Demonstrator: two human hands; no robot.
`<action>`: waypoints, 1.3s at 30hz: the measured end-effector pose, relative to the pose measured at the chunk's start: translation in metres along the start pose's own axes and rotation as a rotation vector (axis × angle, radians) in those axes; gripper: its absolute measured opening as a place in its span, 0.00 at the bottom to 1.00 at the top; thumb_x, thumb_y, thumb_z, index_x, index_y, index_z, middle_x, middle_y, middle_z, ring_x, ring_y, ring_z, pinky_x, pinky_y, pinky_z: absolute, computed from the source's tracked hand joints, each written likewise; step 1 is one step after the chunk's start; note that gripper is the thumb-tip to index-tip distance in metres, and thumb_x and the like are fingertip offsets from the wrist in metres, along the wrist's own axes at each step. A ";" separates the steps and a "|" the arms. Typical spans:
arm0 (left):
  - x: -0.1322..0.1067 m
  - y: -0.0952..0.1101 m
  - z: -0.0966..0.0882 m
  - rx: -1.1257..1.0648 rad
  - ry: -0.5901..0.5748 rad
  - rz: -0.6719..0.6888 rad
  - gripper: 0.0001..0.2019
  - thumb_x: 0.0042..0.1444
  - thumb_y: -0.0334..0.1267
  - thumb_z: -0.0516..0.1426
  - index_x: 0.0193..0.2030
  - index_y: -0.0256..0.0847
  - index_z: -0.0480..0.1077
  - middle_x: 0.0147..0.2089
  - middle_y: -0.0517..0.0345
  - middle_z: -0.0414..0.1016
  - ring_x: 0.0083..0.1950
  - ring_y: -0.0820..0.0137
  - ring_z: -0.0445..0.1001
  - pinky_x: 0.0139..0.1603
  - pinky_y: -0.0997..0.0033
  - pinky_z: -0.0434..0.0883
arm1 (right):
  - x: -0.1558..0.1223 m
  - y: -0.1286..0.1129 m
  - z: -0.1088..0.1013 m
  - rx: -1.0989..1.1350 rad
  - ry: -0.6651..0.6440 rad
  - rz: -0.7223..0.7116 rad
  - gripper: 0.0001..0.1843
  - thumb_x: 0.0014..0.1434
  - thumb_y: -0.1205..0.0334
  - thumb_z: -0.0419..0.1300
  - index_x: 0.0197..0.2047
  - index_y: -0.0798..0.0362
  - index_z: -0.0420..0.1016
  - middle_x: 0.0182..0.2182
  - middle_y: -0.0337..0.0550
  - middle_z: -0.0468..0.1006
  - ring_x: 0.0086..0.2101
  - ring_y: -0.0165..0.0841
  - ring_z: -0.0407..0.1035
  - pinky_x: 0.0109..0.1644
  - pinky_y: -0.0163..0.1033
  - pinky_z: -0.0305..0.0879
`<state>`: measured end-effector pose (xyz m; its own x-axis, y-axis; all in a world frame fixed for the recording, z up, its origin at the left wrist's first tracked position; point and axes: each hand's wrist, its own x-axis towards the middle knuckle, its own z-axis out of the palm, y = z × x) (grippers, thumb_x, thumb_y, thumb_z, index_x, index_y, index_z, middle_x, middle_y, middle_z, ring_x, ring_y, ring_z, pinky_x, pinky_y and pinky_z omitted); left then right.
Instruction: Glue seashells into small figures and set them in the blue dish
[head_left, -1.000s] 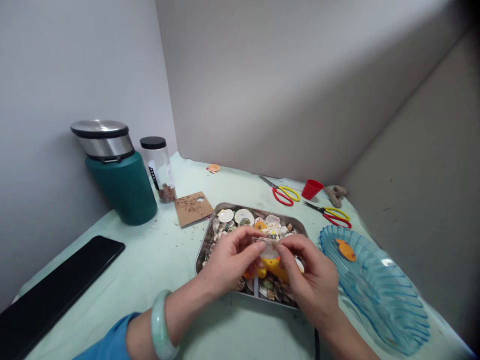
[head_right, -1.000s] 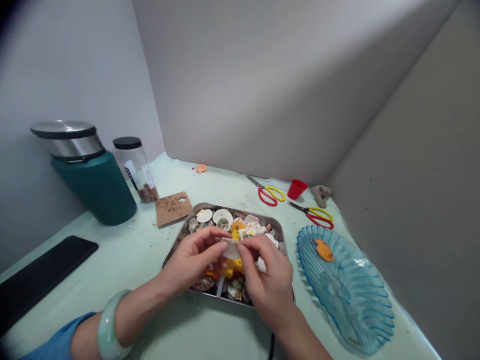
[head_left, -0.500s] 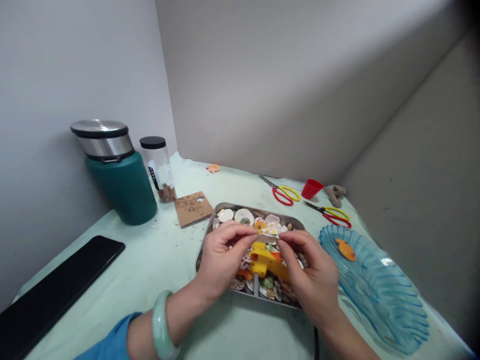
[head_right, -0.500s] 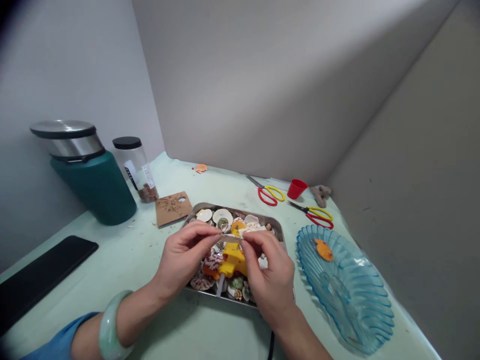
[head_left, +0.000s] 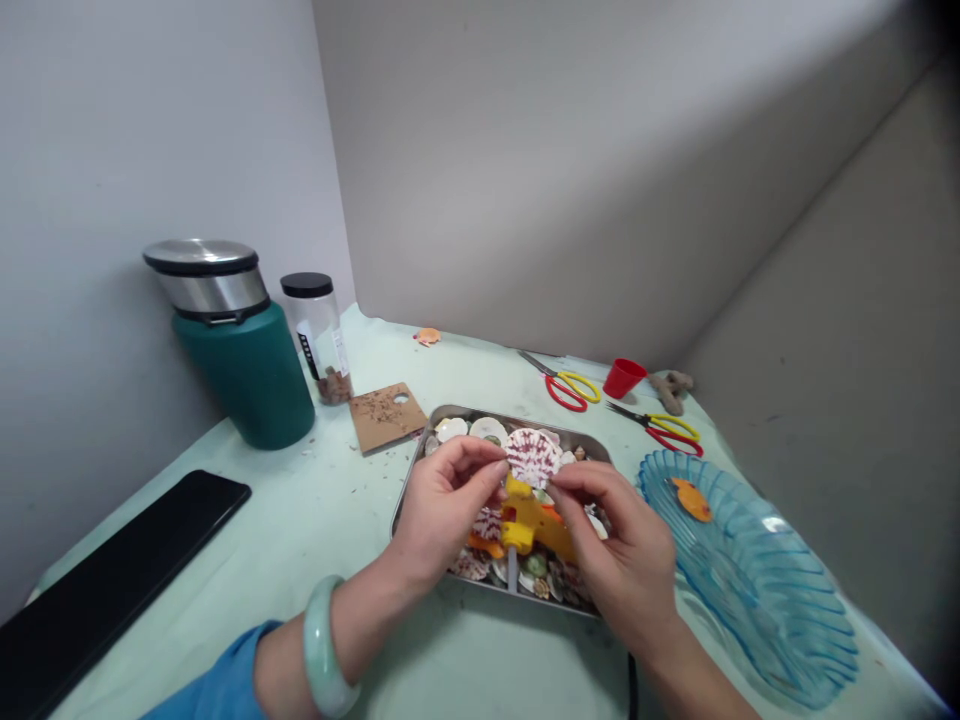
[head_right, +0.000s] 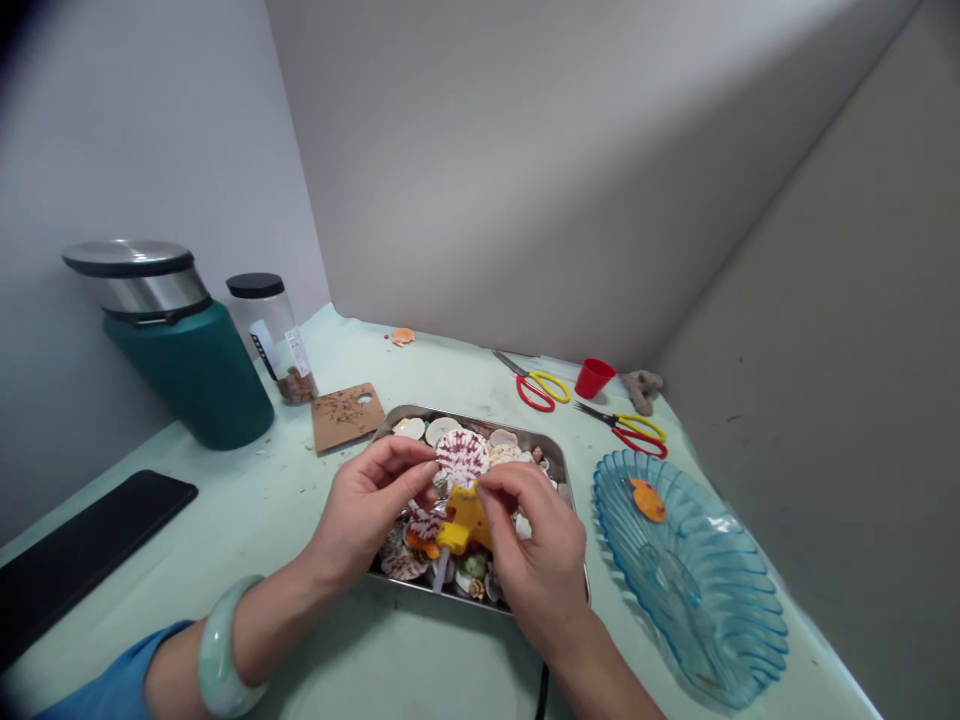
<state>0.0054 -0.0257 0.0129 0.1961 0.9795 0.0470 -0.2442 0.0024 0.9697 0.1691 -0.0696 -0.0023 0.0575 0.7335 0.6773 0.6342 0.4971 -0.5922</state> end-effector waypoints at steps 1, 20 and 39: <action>0.000 -0.001 0.000 -0.015 -0.007 -0.001 0.08 0.50 0.36 0.62 0.34 0.36 0.69 0.25 0.63 0.72 0.25 0.77 0.71 0.28 0.79 0.70 | -0.001 0.001 0.001 0.010 0.011 0.039 0.06 0.60 0.70 0.58 0.39 0.49 0.70 0.35 0.39 0.75 0.37 0.31 0.70 0.42 0.37 0.66; 0.002 -0.004 -0.003 0.007 -0.077 -0.092 0.09 0.53 0.37 0.60 0.38 0.33 0.73 0.20 0.61 0.73 0.22 0.78 0.71 0.27 0.81 0.68 | -0.005 0.005 0.001 0.047 0.014 0.186 0.02 0.61 0.64 0.58 0.38 0.48 0.71 0.32 0.37 0.74 0.30 0.29 0.70 0.36 0.36 0.67; 0.001 -0.005 -0.003 -0.062 -0.114 -0.123 0.09 0.52 0.38 0.61 0.37 0.35 0.70 0.19 0.63 0.72 0.22 0.78 0.69 0.28 0.79 0.68 | -0.003 0.004 0.000 0.034 -0.012 0.210 0.03 0.61 0.62 0.57 0.40 0.48 0.71 0.31 0.37 0.74 0.29 0.29 0.70 0.37 0.36 0.66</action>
<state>0.0042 -0.0238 0.0079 0.3343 0.9416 -0.0412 -0.2692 0.1373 0.9532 0.1715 -0.0705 -0.0066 0.1767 0.8279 0.5324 0.5827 0.3480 -0.7345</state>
